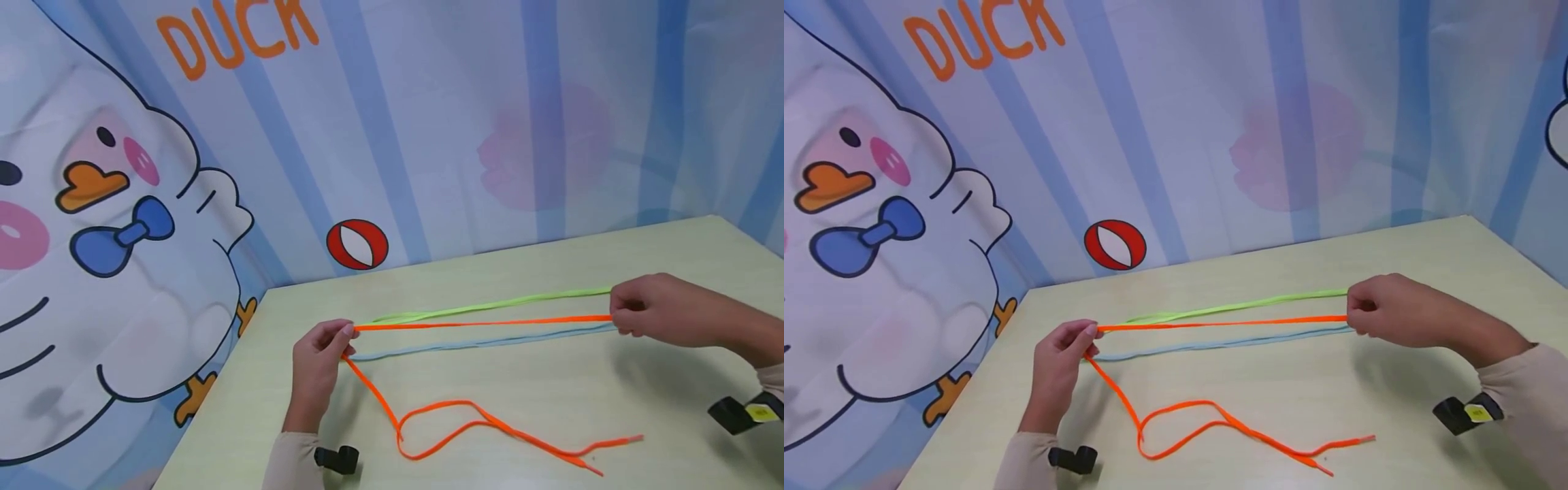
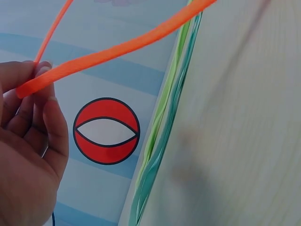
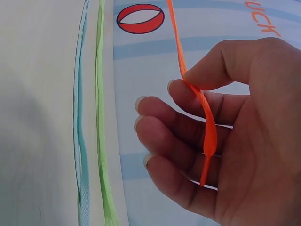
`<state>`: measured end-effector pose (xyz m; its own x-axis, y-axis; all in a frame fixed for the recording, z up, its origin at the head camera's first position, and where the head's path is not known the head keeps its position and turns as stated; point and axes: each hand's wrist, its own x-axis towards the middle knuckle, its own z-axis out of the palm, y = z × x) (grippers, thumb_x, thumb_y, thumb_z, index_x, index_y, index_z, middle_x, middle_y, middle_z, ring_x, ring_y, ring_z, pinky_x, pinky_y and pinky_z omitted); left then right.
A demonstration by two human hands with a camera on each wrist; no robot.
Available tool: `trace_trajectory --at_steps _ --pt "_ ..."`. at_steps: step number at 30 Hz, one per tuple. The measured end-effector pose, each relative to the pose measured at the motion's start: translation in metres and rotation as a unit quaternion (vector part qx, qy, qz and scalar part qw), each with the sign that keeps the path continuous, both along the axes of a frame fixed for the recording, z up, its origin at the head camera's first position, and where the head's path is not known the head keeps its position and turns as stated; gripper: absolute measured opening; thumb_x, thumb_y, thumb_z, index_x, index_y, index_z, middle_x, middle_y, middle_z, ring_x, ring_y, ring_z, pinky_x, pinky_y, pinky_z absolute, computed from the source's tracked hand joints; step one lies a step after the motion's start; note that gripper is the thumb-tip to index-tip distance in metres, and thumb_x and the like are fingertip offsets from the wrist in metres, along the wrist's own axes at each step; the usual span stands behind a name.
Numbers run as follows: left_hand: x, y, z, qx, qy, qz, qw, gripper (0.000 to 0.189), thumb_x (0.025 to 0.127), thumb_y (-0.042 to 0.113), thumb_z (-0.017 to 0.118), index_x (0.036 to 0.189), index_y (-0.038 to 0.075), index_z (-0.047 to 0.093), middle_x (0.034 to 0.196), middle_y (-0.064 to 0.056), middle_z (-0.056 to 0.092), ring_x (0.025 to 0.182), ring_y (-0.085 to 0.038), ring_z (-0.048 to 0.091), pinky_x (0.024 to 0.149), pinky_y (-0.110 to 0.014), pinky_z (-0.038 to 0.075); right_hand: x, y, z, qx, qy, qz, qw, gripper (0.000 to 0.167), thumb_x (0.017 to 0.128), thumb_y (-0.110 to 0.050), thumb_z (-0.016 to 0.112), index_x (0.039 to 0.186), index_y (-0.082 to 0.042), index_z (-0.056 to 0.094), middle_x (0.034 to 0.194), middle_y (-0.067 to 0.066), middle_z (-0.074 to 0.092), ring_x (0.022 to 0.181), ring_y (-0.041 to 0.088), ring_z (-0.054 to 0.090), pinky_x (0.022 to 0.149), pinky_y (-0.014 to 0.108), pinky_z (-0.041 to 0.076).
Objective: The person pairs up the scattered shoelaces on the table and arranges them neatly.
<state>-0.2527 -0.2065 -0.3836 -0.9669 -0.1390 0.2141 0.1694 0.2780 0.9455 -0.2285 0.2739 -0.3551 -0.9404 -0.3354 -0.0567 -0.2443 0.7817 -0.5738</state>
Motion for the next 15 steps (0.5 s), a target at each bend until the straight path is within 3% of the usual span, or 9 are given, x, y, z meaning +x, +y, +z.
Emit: trace_trajectory --at_steps 15 --pt "0.000 -0.011 0.000 0.015 -0.012 0.023 0.9995 0.026 0.095 0.031 0.071 0.114 0.012 0.071 0.105 -0.009 0.070 0.085 -0.027 0.064 0.082 -0.028 0.055 -0.003 0.004 -0.005 0.037 -0.013 -0.011 0.9992 0.014 0.090 -0.007 0.049 0.078 -0.012 0.055 0.072 0.000 0.053 0.060 0.016 0.040 0.054 0.033 0.032"
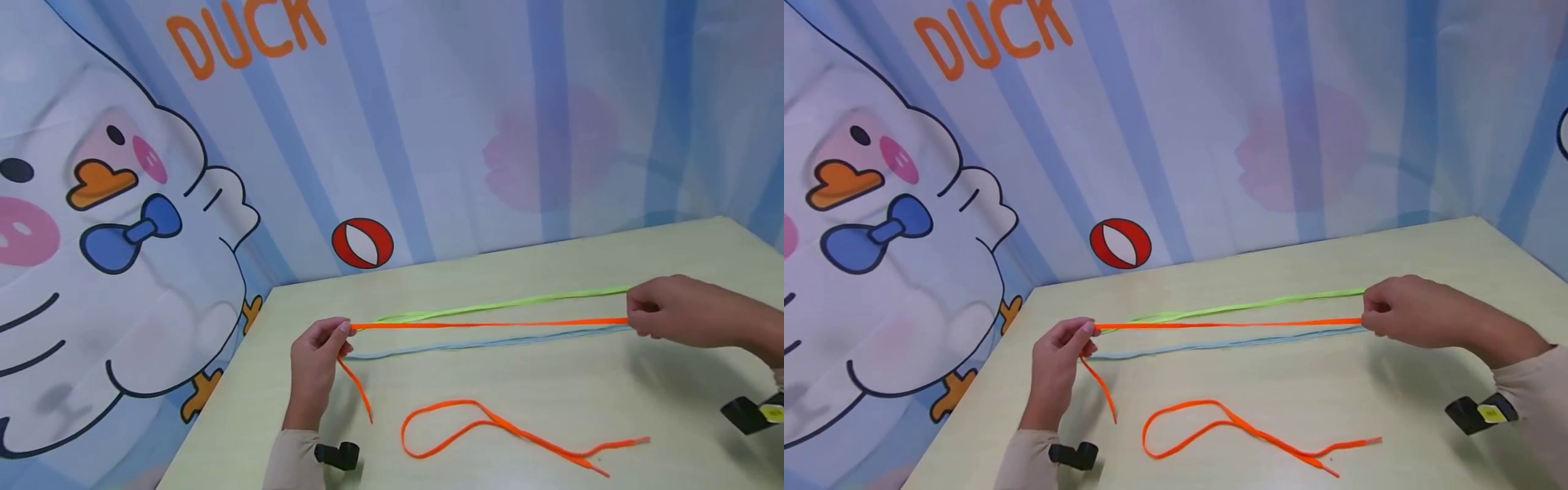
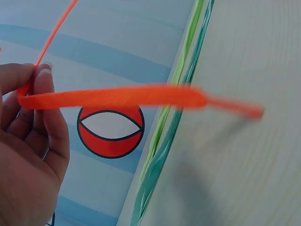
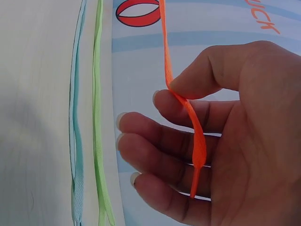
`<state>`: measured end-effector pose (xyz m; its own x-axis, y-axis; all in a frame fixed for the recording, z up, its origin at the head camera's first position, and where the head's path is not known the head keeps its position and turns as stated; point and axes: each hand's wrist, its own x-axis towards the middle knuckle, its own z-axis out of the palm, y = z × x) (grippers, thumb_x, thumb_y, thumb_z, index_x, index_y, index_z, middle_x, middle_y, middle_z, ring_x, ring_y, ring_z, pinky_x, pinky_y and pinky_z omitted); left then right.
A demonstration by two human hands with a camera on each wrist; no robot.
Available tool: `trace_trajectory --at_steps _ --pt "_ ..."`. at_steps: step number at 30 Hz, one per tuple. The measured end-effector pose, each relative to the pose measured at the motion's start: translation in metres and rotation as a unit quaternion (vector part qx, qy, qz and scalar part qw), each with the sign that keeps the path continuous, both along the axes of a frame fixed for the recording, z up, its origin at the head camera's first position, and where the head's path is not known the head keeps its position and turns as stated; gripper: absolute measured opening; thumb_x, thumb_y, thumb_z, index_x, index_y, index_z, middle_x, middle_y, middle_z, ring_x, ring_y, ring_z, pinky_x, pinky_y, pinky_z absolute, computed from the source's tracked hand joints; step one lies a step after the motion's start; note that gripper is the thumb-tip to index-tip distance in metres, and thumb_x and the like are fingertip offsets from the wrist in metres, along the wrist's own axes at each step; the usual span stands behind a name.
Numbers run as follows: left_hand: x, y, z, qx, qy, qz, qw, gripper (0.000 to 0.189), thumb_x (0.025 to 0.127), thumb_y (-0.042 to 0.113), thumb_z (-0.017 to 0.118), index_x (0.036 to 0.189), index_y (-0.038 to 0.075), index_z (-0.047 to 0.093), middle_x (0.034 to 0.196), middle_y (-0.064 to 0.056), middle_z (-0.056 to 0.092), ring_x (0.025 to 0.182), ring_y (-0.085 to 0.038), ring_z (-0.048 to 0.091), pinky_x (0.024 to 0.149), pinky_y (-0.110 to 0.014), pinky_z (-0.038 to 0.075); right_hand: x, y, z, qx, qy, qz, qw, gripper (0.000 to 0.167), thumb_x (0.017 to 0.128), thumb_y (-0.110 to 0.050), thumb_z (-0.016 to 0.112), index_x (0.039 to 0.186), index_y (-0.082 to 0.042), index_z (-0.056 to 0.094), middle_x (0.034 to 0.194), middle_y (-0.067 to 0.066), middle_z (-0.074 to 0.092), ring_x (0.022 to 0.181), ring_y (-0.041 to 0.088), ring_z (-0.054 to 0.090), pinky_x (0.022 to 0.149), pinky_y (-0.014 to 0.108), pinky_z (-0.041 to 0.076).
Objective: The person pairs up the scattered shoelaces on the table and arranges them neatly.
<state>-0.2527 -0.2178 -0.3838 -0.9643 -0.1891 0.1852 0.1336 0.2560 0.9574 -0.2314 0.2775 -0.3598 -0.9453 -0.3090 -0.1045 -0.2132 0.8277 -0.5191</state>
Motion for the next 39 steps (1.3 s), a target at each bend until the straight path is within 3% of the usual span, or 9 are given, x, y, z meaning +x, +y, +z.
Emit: trace_trajectory --at_steps 9,23,33,39 --pt "-0.002 -0.002 0.001 0.003 -0.015 0.017 0.9997 0.025 0.096 0.028 0.070 0.113 0.011 0.071 0.104 -0.010 0.071 0.084 -0.027 0.064 0.080 -0.029 0.055 0.000 0.007 -0.001 0.010 -0.030 0.010 0.9995 0.013 0.091 -0.007 0.049 0.080 -0.011 0.055 0.071 -0.001 0.050 0.060 0.015 0.036 0.055 0.034 0.031" --pt "-0.007 -0.010 0.000 -0.041 -0.070 0.018 0.9965 0.027 0.097 0.026 0.068 0.116 0.007 0.070 0.102 -0.010 0.070 0.087 -0.026 0.064 0.081 -0.031 0.053 -0.006 0.017 -0.011 0.021 -0.071 0.037 0.9965 0.021 0.096 -0.008 0.049 0.076 -0.013 0.049 0.066 -0.002 0.044 0.058 0.014 0.030 0.056 0.034 0.031" --pt "-0.008 -0.017 -0.001 -0.054 -0.079 0.015 0.9953 0.025 0.098 0.024 0.066 0.114 0.007 0.071 0.100 -0.011 0.069 0.085 -0.025 0.064 0.080 -0.032 0.053 -0.006 0.020 -0.012 0.046 -0.054 0.048 0.9964 0.021 0.094 -0.008 0.052 0.074 -0.014 0.051 0.065 -0.003 0.042 0.058 0.014 0.032 0.055 0.034 0.031" --pt "-0.008 -0.023 -0.002 -0.071 -0.112 0.010 0.9912 0.028 0.098 0.025 0.066 0.117 0.005 0.070 0.100 -0.011 0.069 0.085 -0.027 0.064 0.079 -0.033 0.052 -0.003 0.018 -0.014 0.063 -0.046 0.046 0.9959 0.021 0.091 -0.008 0.055 0.071 -0.015 0.052 0.063 -0.004 0.039 0.057 0.013 0.031 0.055 0.033 0.031"
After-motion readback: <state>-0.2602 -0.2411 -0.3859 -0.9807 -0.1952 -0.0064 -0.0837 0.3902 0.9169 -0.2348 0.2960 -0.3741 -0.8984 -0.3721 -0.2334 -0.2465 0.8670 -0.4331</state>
